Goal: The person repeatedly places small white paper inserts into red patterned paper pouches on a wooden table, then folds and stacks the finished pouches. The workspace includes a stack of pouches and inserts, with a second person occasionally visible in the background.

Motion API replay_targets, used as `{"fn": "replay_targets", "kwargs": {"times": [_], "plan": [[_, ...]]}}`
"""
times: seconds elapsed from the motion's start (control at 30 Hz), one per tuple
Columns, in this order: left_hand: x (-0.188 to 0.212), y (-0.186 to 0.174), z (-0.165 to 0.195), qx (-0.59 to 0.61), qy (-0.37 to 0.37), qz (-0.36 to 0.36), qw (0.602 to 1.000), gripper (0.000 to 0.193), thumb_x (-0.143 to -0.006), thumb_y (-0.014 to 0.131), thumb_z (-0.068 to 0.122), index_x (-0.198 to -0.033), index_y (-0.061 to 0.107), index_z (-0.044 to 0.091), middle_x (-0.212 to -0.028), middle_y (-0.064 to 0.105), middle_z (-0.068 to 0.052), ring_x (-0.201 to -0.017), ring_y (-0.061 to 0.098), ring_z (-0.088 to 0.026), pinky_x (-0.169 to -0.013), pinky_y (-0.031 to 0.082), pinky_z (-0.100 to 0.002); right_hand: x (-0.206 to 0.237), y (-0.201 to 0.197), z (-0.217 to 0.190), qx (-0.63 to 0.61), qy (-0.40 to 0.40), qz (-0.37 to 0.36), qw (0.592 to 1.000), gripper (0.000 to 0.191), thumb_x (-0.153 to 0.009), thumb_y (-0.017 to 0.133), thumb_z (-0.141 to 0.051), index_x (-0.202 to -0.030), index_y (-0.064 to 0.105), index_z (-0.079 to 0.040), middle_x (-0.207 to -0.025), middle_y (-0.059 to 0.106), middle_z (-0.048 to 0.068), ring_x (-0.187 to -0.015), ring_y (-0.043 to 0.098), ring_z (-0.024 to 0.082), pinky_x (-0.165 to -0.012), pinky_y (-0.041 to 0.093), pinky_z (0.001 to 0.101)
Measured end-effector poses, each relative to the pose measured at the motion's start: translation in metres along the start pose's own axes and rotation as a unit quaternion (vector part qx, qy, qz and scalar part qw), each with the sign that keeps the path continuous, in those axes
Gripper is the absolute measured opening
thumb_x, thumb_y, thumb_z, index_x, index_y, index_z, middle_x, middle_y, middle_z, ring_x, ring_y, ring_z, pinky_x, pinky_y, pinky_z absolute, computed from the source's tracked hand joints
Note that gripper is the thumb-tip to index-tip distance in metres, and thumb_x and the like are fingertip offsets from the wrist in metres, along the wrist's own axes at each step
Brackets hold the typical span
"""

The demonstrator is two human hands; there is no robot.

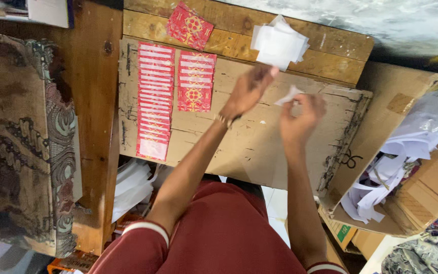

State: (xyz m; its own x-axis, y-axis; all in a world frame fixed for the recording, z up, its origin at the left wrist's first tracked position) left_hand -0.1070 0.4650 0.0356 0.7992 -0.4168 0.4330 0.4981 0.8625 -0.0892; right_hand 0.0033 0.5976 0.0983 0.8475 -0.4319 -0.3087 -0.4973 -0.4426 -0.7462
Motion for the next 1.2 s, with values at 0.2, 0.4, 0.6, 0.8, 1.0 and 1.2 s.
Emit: {"fn": "replay_targets", "kwargs": {"times": [0.2, 0.4, 0.6, 0.8, 1.0, 1.2], "plan": [[0.063, -0.042, -0.055, 0.192, 0.008, -0.007, 0.981, 0.029, -0.101, 0.064, 0.023, -0.114, 0.069, -0.002, -0.095, 0.072, -0.004, -0.083, 0.064, -0.010, -0.073, 0.054, -0.028, 0.021, 0.061, -0.081, -0.041, -0.013, -0.138, 0.989, 0.024, -0.084, 0.081, -0.003, -0.101, 0.064, -0.004, -0.100, 0.059, 0.015, -0.103, 0.057, 0.037, -0.095, 0.043, 0.0479], [0.093, -0.118, -0.137, 0.245, -0.040, 0.053, 0.967, 0.027, -0.103, 0.059, 0.020, -0.114, 0.070, -0.001, -0.098, 0.074, -0.004, -0.087, 0.069, -0.011, -0.078, 0.058, -0.029, 0.057, 0.124, -0.097, -0.362, 0.213, -0.207, 0.884, 0.052, -0.085, 0.076, -0.003, -0.128, 0.049, -0.006, -0.107, 0.060, 0.008, -0.096, 0.061, 0.022, -0.075, 0.050, 0.0358], [0.105, -0.170, -0.168, 0.106, -0.102, 0.104, 0.984, 0.024, -0.098, 0.067, 0.019, -0.111, 0.073, -0.001, -0.090, 0.074, -0.008, -0.080, 0.069, -0.013, -0.072, 0.057, -0.031, 0.114, 0.207, -0.070, -0.435, 0.309, -0.299, 0.791, 0.049, -0.090, 0.073, 0.004, -0.134, 0.052, -0.004, -0.089, 0.059, 0.002, -0.079, 0.060, 0.009, -0.067, 0.051, 0.0229], [0.089, -0.212, -0.151, -0.107, 0.014, 0.250, 0.962, 0.033, -0.082, 0.071, 0.008, -0.115, 0.070, 0.002, -0.087, 0.074, -0.014, -0.077, 0.075, -0.023, -0.073, 0.060, -0.034, 0.110, 0.244, -0.066, -0.283, 0.220, -0.249, 0.900, 0.048, -0.088, 0.073, 0.005, -0.131, 0.054, -0.005, -0.083, 0.066, 0.001, -0.073, 0.060, 0.008, -0.069, 0.051, 0.0242], [0.077, -0.221, -0.143, -0.125, 0.008, 0.238, 0.963, 0.037, -0.082, 0.069, 0.004, -0.119, 0.066, 0.003, -0.091, 0.075, -0.015, -0.082, 0.076, -0.029, -0.074, 0.060, -0.039, 0.094, 0.242, -0.085, -0.241, 0.191, -0.202, 0.930, 0.045, -0.090, 0.074, 0.003, -0.130, 0.054, -0.006, -0.083, 0.065, 0.004, -0.071, 0.059, 0.010, -0.069, 0.050, 0.0270], [0.071, -0.222, -0.138, -0.203, 0.041, 0.238, 0.949, 0.037, -0.083, 0.069, 0.007, -0.119, 0.062, 0.006, -0.087, 0.073, -0.015, -0.078, 0.072, -0.034, -0.069, 0.057, -0.045, 0.091, 0.240, -0.095, -0.210, 0.207, -0.197, 0.935, 0.042, -0.090, 0.073, 0.001, -0.127, 0.054, -0.006, -0.078, 0.065, 0.004, -0.065, 0.060, 0.011, -0.064, 0.050, 0.0269]]}}
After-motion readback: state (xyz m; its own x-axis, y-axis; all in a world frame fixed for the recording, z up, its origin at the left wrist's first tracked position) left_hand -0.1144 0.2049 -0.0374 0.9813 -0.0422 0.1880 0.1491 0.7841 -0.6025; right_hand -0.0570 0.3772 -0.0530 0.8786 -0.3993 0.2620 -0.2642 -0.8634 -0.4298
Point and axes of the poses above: each hand's wrist, its own x-axis away from the middle knuckle, its own y-axis out of the palm, z = x × y, the point moved 4 cm from there along -x, towards the middle knuckle
